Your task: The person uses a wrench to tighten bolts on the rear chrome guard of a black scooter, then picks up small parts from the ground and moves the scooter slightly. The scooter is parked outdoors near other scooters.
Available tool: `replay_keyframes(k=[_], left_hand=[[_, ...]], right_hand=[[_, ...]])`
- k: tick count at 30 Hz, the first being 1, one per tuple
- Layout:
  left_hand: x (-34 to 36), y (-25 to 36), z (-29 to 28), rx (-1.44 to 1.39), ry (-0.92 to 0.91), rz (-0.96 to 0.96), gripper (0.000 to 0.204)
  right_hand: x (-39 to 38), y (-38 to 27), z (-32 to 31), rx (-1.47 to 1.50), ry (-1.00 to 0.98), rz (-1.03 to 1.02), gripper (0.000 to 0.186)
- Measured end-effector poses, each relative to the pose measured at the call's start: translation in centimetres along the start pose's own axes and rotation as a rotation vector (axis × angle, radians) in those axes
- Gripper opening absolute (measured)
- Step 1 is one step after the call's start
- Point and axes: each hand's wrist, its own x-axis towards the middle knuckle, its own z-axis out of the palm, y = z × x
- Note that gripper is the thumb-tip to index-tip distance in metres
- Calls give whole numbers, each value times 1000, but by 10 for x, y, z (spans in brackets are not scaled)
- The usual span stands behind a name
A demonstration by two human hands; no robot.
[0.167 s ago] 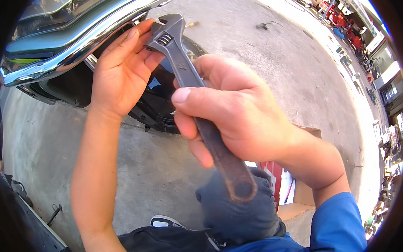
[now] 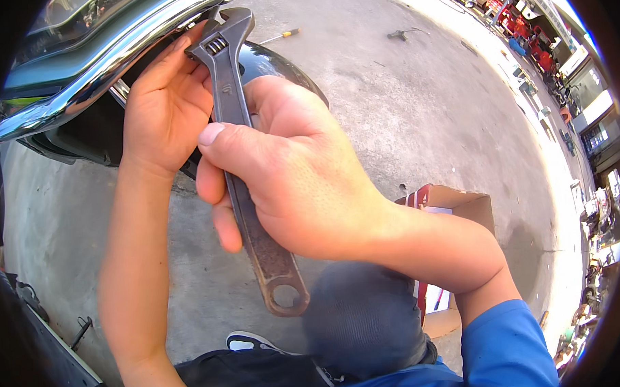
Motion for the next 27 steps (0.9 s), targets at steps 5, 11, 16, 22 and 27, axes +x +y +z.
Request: replay_keyframes(k=[5, 11, 16, 22, 27], left_hand=[[4, 1, 1, 31, 99, -39, 28], [5, 1, 7, 231, 114, -80, 40], [8, 1, -1, 176, 101, -66, 41], [16, -6, -8, -80, 111, -58, 35], [9, -7, 10, 87, 279, -62, 38]], right_hand=[[19, 15, 13, 103, 145, 123, 23], [36, 30, 18, 87, -35, -239, 19], [32, 24, 11, 2, -34, -180, 19], [33, 8, -20, -166, 12, -62, 26], [32, 8, -27, -1, 17, 35, 27]])
